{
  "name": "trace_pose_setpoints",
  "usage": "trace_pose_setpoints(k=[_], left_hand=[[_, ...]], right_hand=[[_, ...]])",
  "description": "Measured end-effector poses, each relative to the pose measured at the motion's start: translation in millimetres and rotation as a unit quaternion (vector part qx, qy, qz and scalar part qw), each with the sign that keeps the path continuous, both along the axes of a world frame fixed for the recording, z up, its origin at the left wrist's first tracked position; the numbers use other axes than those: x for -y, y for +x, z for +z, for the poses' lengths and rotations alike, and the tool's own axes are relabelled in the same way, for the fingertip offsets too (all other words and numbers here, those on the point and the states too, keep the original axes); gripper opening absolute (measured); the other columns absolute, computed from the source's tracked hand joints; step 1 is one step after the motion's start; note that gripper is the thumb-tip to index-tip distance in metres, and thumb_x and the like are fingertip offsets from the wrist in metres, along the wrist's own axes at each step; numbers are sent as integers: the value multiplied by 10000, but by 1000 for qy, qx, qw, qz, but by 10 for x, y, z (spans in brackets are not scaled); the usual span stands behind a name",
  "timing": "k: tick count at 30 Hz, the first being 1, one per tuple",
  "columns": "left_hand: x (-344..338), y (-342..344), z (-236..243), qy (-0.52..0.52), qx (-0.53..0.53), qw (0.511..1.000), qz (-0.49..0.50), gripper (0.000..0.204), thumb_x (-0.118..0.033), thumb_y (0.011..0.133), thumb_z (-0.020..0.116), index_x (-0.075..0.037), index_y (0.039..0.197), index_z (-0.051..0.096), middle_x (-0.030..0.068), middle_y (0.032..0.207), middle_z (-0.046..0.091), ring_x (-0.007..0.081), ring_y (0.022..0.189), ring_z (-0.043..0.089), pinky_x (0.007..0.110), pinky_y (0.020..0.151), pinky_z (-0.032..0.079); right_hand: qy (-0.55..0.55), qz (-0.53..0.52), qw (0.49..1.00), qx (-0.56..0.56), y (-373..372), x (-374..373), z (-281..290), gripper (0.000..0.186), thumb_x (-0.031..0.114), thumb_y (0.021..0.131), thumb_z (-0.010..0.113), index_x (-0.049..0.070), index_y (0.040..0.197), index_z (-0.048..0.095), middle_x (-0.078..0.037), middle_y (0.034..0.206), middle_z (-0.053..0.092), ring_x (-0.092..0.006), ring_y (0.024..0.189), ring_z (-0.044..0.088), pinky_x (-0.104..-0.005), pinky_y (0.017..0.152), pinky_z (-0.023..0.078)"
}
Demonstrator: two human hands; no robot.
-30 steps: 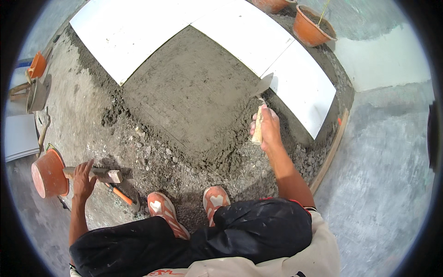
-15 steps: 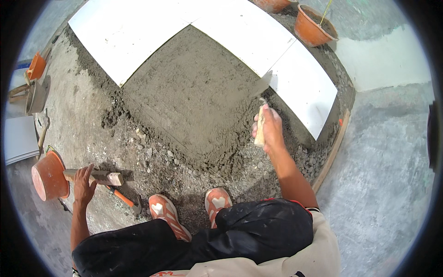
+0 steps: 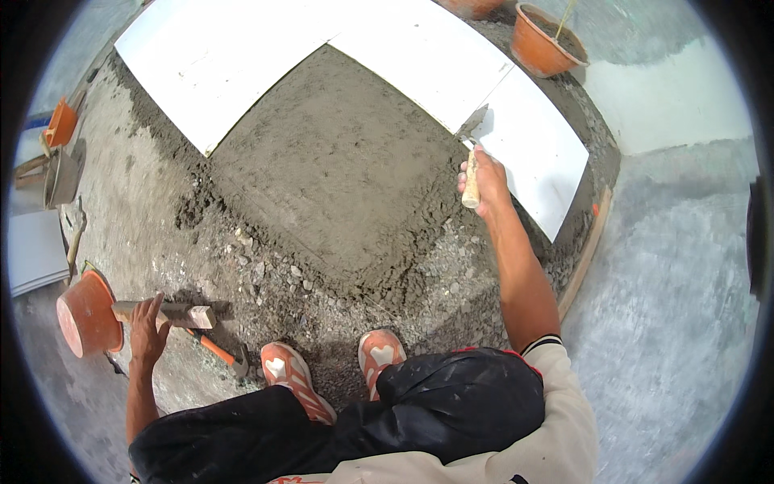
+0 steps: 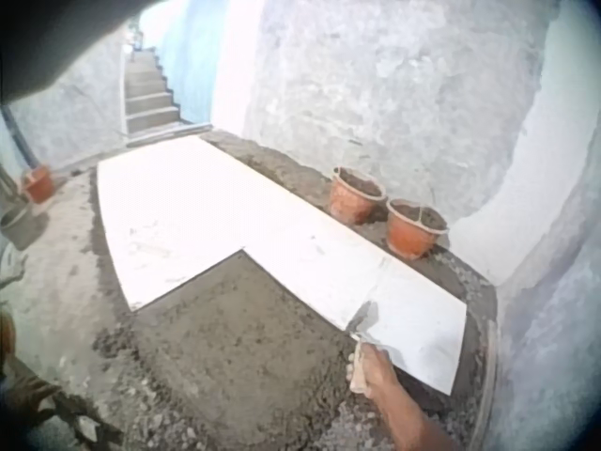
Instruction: The person spreads cement on the floor and a tile using a trowel, then places the tile on the floor and taps it with a mallet to secure it. The person also cleans the tile surface with a brush.
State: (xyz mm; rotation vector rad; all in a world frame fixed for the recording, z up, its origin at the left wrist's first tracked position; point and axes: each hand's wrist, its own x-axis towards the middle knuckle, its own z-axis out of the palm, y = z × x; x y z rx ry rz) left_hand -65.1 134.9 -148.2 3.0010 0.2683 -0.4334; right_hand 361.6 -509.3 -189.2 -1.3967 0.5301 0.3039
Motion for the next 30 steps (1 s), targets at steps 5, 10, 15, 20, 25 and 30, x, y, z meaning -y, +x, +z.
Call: trace_pose_setpoints(k=[5, 10, 15, 20, 25, 30], left_hand=[[-98, -86, -97, 5, -2, 1000, -12, 801, -68, 830, 818, -125, 1568, 511, 178, 1407, 609, 418, 1321, 543, 533, 1146, 413], [-17, -1, 37, -10, 9, 1000, -11, 780, -63, 844, 809, -106, 1564, 512, 189, 1409, 608, 425, 1326, 542, 535, 1152, 409], [-80, -11, 30, -5, 19, 1000, -8, 815, -34, 846, 802, -119, 1592, 484, 257, 1466, 569, 473, 1369, 514, 555, 1151, 431], [126, -1, 169, -7, 45, 999, -13, 763, -55, 855, 787, -92, 1566, 513, 226, 1423, 593, 451, 1330, 540, 543, 1131, 432], [137, -62, 304, 20, 25, 999, -6, 771, -42, 849, 789, -94, 1567, 513, 225, 1428, 591, 442, 1331, 542, 534, 1127, 437], [144, -56, 297, 6, 17, 1000, -2, 763, -41, 851, 785, -88, 1562, 513, 223, 1428, 590, 449, 1327, 539, 540, 1127, 436]], right_hand=[[7, 2, 998, -59, -504, -240, 198, 395, 386, 1140, 525, 25, 1286, 458, -117, 909, 599, -178, 604, 598, -334, 447, 537], [8, 62, 997, -33, -1401, -246, 473, 513, 382, 1125, 552, 29, 1480, 442, -120, 964, 618, -135, 581, 595, -284, 414, 516], [-216, -25, 976, 28, -1013, 719, 537, 519, 328, 1089, 626, 48, 1491, 456, -120, 1001, 650, -125, 577, 608, -283, 428, 519], [-509, 43, 858, 42, -86, 1971, 375, 503, 209, 954, 645, -48, 1383, 597, -217, 955, 765, -248, 696, 769, -397, 654, 607], [-443, 35, 896, -8, 272, 2203, 333, 457, 212, 1000, 646, -85, 1346, 614, -184, 988, 725, -232, 705, 751, -379, 562, 586], [-394, -19, 919, -10, 292, 2471, 181, 409, 213, 1020, 638, -81, 1303, 629, -176, 945, 718, -225, 672, 736, -377, 522, 573]])
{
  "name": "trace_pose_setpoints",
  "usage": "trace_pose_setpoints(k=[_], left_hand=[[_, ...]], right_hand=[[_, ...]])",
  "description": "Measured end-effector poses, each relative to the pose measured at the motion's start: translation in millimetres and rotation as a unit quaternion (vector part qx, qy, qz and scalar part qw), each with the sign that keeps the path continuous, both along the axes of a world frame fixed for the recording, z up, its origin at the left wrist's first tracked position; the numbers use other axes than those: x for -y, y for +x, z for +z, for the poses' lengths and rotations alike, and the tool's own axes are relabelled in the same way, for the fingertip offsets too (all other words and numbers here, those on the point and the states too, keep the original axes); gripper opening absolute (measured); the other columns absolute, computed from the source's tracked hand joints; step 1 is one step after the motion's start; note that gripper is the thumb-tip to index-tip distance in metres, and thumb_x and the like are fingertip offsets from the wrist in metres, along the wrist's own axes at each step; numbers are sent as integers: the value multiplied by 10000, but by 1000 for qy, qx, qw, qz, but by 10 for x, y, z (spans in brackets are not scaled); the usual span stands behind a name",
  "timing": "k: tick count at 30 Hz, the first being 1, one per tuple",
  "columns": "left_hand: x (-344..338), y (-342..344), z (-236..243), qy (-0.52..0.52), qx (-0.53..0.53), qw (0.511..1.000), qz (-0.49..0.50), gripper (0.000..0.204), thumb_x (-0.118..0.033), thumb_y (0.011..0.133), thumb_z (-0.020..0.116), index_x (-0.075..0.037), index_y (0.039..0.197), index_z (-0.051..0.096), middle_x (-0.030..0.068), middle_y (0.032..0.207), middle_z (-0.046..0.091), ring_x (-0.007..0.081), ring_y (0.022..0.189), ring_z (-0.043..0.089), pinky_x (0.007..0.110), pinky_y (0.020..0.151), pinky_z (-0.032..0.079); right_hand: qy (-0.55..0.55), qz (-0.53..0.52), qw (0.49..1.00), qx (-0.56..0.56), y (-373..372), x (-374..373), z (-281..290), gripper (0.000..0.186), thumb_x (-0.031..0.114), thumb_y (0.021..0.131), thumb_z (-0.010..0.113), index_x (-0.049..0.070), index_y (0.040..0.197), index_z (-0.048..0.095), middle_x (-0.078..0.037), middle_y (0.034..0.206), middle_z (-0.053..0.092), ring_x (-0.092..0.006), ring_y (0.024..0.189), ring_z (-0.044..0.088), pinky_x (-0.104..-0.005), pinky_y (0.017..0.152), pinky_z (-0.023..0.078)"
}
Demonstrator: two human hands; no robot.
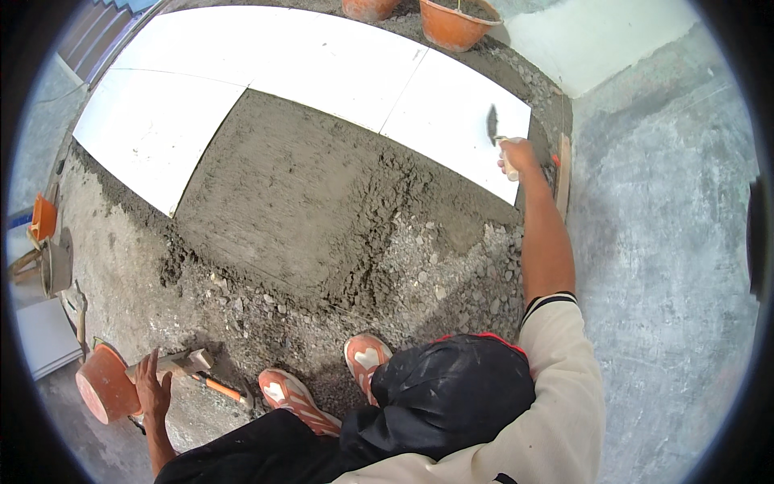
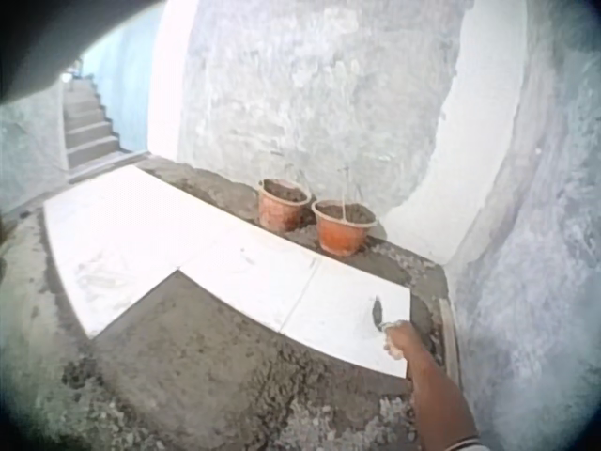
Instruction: The person spreads cement on the floor and a tile using a trowel, then places the tile on the floor and taps it with a mallet to secure it. The person also cleans the tile surface with a brush.
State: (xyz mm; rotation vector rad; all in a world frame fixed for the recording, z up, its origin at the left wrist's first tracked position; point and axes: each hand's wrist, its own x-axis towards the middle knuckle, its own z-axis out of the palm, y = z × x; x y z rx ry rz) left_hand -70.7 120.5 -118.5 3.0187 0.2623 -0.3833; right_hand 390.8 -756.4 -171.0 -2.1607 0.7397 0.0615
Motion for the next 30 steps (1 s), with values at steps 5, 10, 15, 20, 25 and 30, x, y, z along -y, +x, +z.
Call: trace_pose_setpoints(k=[5, 10, 15, 20, 25, 30], left_hand=[[10, 65, 13, 7, 1, 1000, -14, 772, -44, 852, 786, -92, 1570, 506, 230, 1433, 583, 455, 1333, 532, 542, 1136, 433], [-3, 191, -104, 10, 24, 998, -51, 769, -39, 856, 784, -99, 1571, 507, 234, 1429, 583, 458, 1336, 530, 541, 1138, 432], [46, 342, -66, -12, 30, 998, -48, 787, -26, 859, 788, -109, 1584, 495, 224, 1435, 587, 450, 1343, 532, 541, 1146, 428], [163, 365, -67, -18, 14, 999, -45, 784, -22, 860, 786, -105, 1583, 495, 217, 1453, 598, 443, 1359, 534, 537, 1164, 420], [-122, 264, -121, -20, 4, 996, -86, 766, -68, 887, 793, -108, 1591, 495, 209, 1484, 607, 438, 1381, 539, 517, 1173, 433], [68, 339, -127, -57, 45, 996, -59, 725, 4, 837, 773, -71, 1527, 564, 221, 1391, 658, 437, 1313, 580, 514, 1144, 445]], right_hand=[[-92, -3, 995, 37, -518, -144, -14, 438, 239, 1030, 625, -64, 1347, 621, -156, 880, 739, -206, 663, 735, -351, 540, 576], [-26, 109, 993, -27, -1172, -1125, 362, 436, 275, 1059, 622, 47, 1430, 613, -155, 963, 749, -195, 675, 732, -370, 589, 594], [-57, 91, 991, -75, -1315, -990, 411, 432, 244, 1057, 616, 54, 1444, 597, -165, 997, 751, -210, 696, 740, -386, 611, 604], [-92, -33, 995, -31, -1553, -241, 167, 410, 233, 1053, 627, 25, 1405, 618, -162, 965, 743, -197, 670, 726, -386, 579, 577], [25, 48, 999, -7, -1766, -606, 154, 487, 259, 1048, 649, -35, 1432, 587, -166, 952, 723, -178, 628, 702, -361, 529, 553], [-52, -88, 995, 12, -1956, -126, -142, 608, 209, 1050, 603, -29, 1579, 418, -249, 1220, 702, -312, 836, 752, -441, 772, 596]])
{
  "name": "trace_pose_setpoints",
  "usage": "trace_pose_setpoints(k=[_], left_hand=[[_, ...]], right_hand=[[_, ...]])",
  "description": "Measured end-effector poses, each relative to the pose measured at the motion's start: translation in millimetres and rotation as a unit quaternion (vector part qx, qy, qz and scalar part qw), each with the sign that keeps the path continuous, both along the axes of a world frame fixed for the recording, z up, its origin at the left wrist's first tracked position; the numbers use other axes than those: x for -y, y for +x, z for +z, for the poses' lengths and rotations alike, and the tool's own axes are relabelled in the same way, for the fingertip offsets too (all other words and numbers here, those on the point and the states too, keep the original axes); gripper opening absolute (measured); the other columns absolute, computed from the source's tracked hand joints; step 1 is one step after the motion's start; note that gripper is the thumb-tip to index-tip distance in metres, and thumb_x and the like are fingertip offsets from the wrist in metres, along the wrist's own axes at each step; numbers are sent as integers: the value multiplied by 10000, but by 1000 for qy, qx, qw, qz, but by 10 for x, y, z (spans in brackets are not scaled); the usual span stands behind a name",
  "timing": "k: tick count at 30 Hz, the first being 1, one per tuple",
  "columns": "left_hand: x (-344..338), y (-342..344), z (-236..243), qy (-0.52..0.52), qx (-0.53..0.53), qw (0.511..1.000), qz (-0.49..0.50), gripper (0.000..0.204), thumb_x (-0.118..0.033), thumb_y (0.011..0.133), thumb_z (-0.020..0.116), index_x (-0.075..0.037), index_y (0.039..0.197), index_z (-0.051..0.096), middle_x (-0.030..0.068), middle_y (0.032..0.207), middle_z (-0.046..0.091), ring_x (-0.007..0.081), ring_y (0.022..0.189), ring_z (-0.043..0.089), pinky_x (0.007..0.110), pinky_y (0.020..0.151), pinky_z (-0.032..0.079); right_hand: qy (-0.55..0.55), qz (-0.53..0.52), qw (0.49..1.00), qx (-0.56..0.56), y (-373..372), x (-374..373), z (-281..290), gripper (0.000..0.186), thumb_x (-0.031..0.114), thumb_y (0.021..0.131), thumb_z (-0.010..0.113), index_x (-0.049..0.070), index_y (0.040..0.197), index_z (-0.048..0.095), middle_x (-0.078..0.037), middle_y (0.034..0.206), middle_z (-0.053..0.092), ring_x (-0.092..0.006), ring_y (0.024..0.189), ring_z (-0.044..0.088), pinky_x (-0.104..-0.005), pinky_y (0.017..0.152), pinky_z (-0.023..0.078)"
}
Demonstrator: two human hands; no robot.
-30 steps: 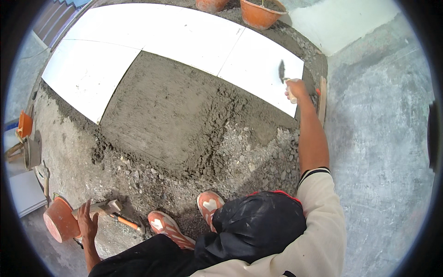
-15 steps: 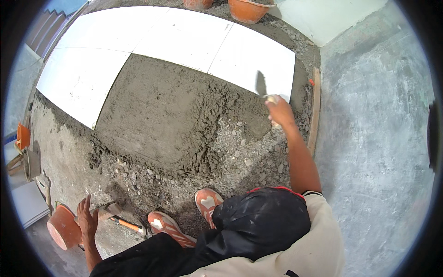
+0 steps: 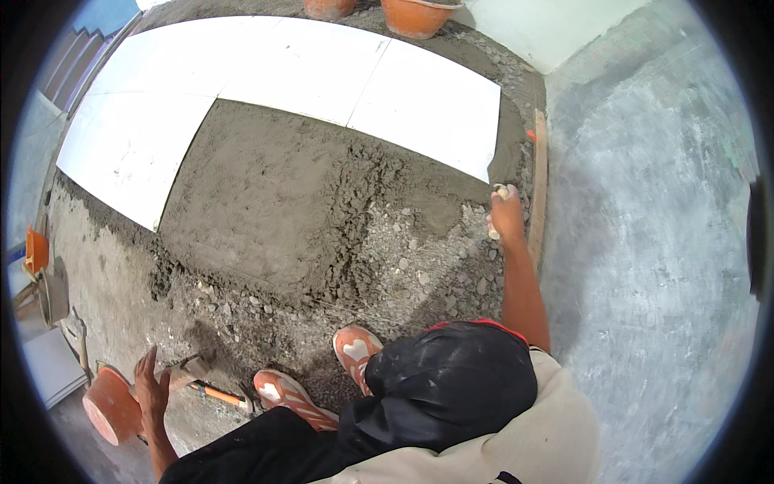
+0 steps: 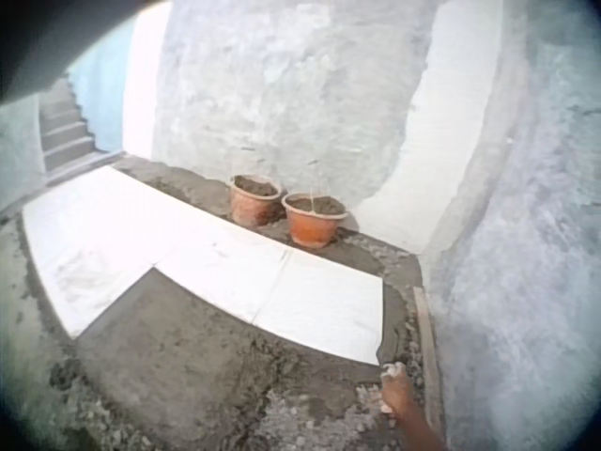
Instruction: The person spreads cement on the floor and a tile using a trowel, then places the tile on the floor and taps it with a mallet to secure it. The person also cleans the tile surface with a brush.
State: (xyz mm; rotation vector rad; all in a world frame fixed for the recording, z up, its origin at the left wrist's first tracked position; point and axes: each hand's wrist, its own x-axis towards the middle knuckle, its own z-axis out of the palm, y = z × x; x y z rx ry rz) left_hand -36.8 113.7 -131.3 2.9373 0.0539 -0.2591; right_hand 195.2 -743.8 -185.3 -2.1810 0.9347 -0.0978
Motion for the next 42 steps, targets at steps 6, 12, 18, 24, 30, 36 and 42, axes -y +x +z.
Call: trace_pose_setpoints(k=[6, 12, 18, 24, 30, 36, 42], left_hand=[[-3, -23, 218, -10, -38, 996, 77, 743, 46, 753, 807, -67, 1466, 630, 141, 1112, 728, 309, 1017, 677, 437, 931, 537], [-6, 46, 232, 3, -79, 989, 129, 399, -106, 776, 870, -15, 1147, 752, 119, 837, 661, 293, 745, 629, 420, 736, 526], [258, -83, 441, -212, 32, 949, 232, 520, -251, 925, 805, 16, 1351, 673, 151, 1078, 747, 262, 954, 712, 372, 867, 553], [1130, -417, 1495, -569, -58, 764, 299, 623, -475, 1086, 581, 32, 1449, 596, 206, 1354, 694, 337, 1170, 713, 465, 979, 578], [1021, -909, 2375, -568, -118, 736, 348, 853, -647, 1020, 586, 101, 1429, 581, 232, 1367, 679, 355, 1238, 681, 469, 1076, 539], [1575, -618, 3108, -320, -184, 892, 260, 1079, -726, 783, 829, 54, 1476, 555, 269, 1364, 665, 377, 1266, 669, 482, 1125, 516], [1882, -737, 3139, -159, -152, 949, 228, 987, -637, 794, 855, -23, 1488, 516, 242, 1358, 609, 405, 1296, 618, 475, 1099, 500]], right_hand=[[-139, -21, 987, 77, -661, -189, -464, 680, 174, 1022, 606, -26, 1617, 344, -357, 1488, 524, -487, 1353, 549, -560, 1125, 441], [-131, -48, 990, 7, -1177, -313, -881, 662, 164, 992, 634, -15, 1585, 399, -363, 1450, 526, -542, 1294, 554, -569, 1096, 458], [-129, -30, 991, 17, -1232, -85, -1027, 674, 247, 1002, 658, 6, 1587, 422, -351, 1484, 506, -527, 1348, 522, -563, 1144, 436], [-196, 2, 980, 31, -1137, 245, -634, 530, 373, 1053, 620, 100, 1505, 580, -216, 1495, 578, -393, 1390, 516, -547, 1161, 399], [-60, 7, 981, 183, -661, -383, -292, 447, 273, 1102, 602, -20, 1439, 615, -235, 1280, 694, -345, 1165, 665, -457, 1006, 512], [-22, 129, 948, 289, -63, -621, 661, 421, 239, 1128, 568, -29, 1451, 585, -218, 1364, 664, -297, 1241, 645, -411, 1053, 500], [43, 183, 947, 261, -21, -1167, 728, 422, 231, 1132, 567, 1, 1486, 572, -164, 1389, 654, -253, 1236, 646, -356, 993, 516]])
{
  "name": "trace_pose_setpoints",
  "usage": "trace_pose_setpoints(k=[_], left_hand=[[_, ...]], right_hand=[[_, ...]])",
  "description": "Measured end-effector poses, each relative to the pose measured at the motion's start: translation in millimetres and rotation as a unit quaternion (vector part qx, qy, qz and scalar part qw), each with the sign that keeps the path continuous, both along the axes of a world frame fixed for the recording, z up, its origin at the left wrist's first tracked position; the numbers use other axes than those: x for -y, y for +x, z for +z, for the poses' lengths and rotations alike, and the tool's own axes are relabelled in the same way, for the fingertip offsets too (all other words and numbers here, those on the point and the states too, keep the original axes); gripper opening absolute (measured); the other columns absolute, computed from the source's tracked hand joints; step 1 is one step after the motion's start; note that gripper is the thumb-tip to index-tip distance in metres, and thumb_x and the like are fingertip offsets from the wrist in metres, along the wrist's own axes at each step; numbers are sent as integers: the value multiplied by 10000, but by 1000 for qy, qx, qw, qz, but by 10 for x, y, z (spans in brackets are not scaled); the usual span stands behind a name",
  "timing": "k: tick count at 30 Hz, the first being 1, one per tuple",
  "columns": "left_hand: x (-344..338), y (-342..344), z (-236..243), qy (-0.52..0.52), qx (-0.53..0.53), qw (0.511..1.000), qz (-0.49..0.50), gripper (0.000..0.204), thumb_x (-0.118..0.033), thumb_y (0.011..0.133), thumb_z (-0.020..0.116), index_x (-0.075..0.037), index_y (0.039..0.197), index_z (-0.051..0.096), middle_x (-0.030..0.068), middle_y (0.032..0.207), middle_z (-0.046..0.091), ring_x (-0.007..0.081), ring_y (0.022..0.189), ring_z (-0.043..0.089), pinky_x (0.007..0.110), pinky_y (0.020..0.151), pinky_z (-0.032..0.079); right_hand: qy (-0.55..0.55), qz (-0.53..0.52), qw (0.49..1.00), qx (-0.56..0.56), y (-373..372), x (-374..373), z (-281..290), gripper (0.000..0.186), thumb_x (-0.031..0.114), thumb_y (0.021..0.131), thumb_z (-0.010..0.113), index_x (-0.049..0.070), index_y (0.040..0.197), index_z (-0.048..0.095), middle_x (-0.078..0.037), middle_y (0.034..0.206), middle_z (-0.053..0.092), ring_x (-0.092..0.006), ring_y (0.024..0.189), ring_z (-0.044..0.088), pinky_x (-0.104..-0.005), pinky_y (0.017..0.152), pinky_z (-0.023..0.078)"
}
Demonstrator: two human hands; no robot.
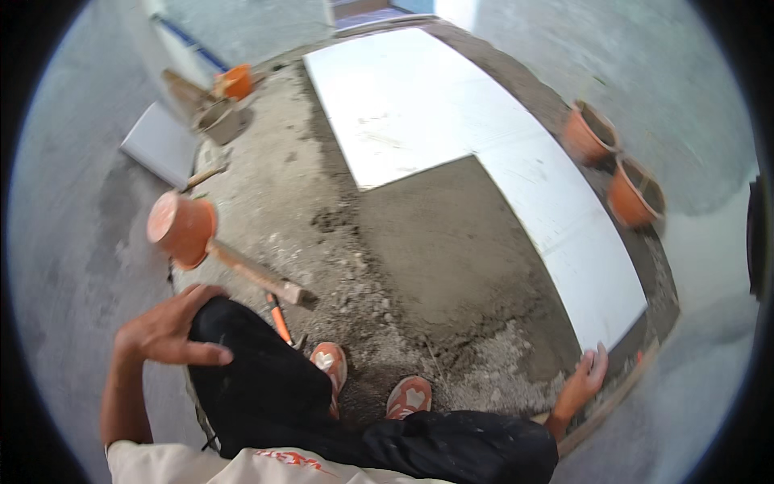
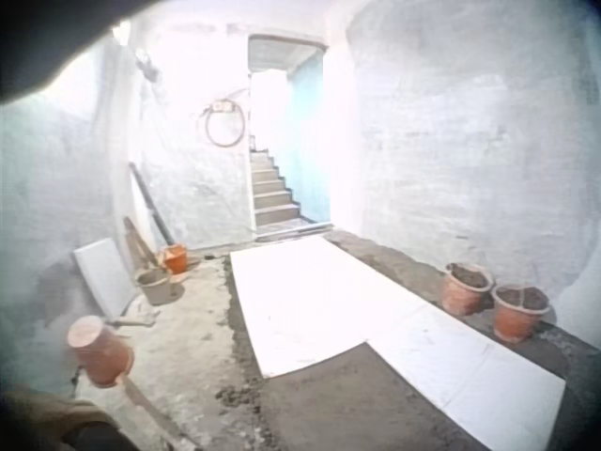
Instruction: The person spreads cement on the floor and a tile using a trowel, then places the tile on the floor and taps it with a mallet to secure it. The person also cleans the tile surface with a brush.
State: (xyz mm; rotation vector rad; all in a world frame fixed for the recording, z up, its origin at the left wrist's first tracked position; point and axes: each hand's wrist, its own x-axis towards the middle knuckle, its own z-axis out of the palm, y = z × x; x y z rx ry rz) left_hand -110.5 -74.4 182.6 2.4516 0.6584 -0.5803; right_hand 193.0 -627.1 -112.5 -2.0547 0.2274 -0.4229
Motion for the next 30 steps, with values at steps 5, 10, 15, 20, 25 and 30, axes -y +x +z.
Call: trace_pose_setpoints(k=[5, 10, 15, 20, 25, 30], left_hand=[[213, 286, -62, 29, 30, 998, 42, 920, -682, 889, 742, 7, 1461, 530, 258, 1370, 599, 411, 1326, 593, 488, 1107, 476], [292, 21, -210, 46, 120, 982, 138, 714, -614, 1015, 604, -9, 1395, 597, 213, 1281, 608, 373, 1232, 622, 467, 1073, 482], [427, -135, -409, 85, 255, 938, 219, 550, -487, 1032, 579, 5, 1249, 691, 186, 1233, 604, 338, 1193, 618, 427, 1051, 466], [297, -105, -604, 152, 356, 913, 128, 443, -365, 956, 676, -2, 1206, 719, 178, 1121, 573, 321, 1065, 596, 425, 1003, 487], [37, -95, -742, 161, 386, 908, -10, 428, -386, 879, 704, -27, 1101, 770, 135, 1032, 540, 288, 972, 553, 452, 1007, 513], [-229, -14, -810, 123, 373, 919, -28, 414, -388, 808, 741, -76, 1072, 801, 125, 1064, 629, 308, 1031, 595, 487, 963, 544]], right_hand=[[-98, 21, 995, -10, -118, 294, -220, 424, 281, 1133, 569, 29, 1471, 604, -126, 1286, 682, -231, 1141, 649, -355, 930, 517], [-86, 47, 995, -12, -185, -62, 38, 423, 320, 1135, 565, 38, 1443, 635, -107, 1164, 686, -213, 1030, 636, -353, 855, 501], [-119, 58, 989, -61, -147, -417, 330, 394, 295, 1114, 600, 31, 1396, 678, -131, 1191, 708, -258, 1031, 667, -376, 896, 532], [-156, 110, 981, -44, -76, -851, 601, 320, 231, 1074, 648, 14, 1287, 749, -188, 1214, 768, -346, 1049, 733, -433, 950, 580], [-166, 147, 973, -63, 120, -887, 109, 404, 317, 1136, 572, 20, 1391, 674, -106, 1128, 708, -218, 982, 655, -353, 859, 529], [-216, 226, 943, -110, 220, -1113, -102, 355, 271, 1128, 584, -24, 1292, 696, -102, 1070, 711, -212, 964, 670, -361, 848, 544]])
